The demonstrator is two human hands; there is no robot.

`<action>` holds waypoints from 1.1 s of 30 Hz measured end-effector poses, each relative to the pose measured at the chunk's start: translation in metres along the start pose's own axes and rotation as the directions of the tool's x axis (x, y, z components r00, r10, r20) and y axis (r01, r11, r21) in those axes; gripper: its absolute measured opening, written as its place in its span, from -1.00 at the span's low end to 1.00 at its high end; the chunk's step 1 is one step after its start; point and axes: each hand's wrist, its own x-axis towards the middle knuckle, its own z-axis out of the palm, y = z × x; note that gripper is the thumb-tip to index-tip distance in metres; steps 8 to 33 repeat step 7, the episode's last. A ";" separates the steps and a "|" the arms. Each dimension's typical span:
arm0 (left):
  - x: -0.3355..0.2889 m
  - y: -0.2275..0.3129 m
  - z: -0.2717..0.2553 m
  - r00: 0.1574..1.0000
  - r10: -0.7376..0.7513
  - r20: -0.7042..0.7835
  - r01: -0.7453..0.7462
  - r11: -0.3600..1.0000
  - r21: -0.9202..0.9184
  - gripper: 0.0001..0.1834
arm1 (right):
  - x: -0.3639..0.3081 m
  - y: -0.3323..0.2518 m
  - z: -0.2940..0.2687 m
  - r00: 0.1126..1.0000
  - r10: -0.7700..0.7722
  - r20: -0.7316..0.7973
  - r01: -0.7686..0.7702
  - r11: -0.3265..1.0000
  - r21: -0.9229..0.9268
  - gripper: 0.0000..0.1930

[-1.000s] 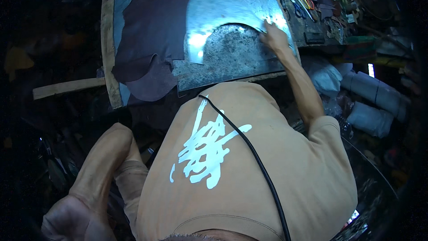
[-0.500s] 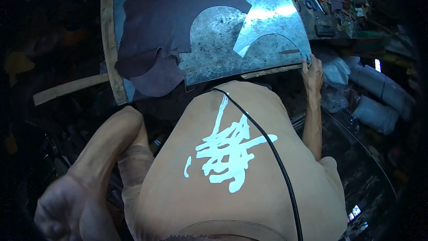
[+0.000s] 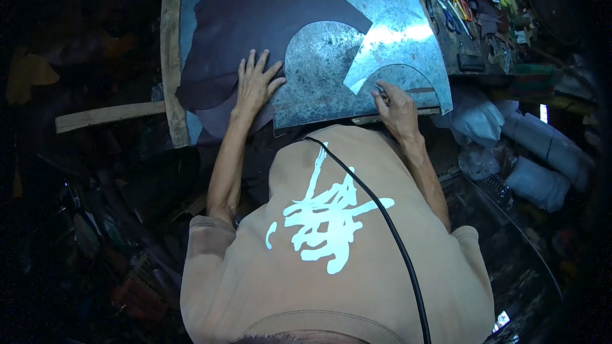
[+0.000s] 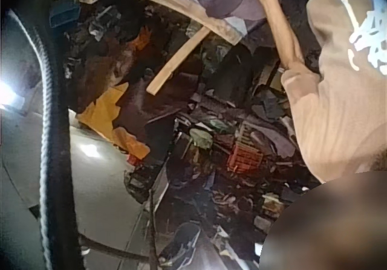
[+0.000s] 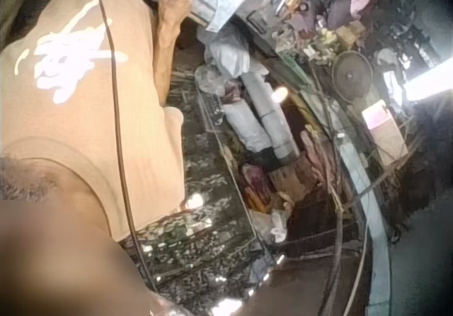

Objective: Cutting out shoe components from a sheet of leather using a metal template and a craft knife.

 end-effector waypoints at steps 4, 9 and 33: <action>0.015 0.004 0.005 0.986 0.081 -0.146 -0.075 0.996 0.044 -0.69 | 0.016 -0.016 0.008 0.999 -0.035 0.016 0.033 0.996 0.087 -0.70; 0.030 0.007 0.002 0.983 -0.011 -0.183 0.002 0.999 -0.048 -0.71 | 0.039 -0.042 0.005 0.985 0.075 0.159 -0.103 0.979 0.178 -0.65; 0.030 0.007 0.002 0.983 -0.011 -0.183 0.002 0.999 -0.048 -0.71 | 0.039 -0.042 0.005 0.985 0.075 0.159 -0.103 0.979 0.178 -0.65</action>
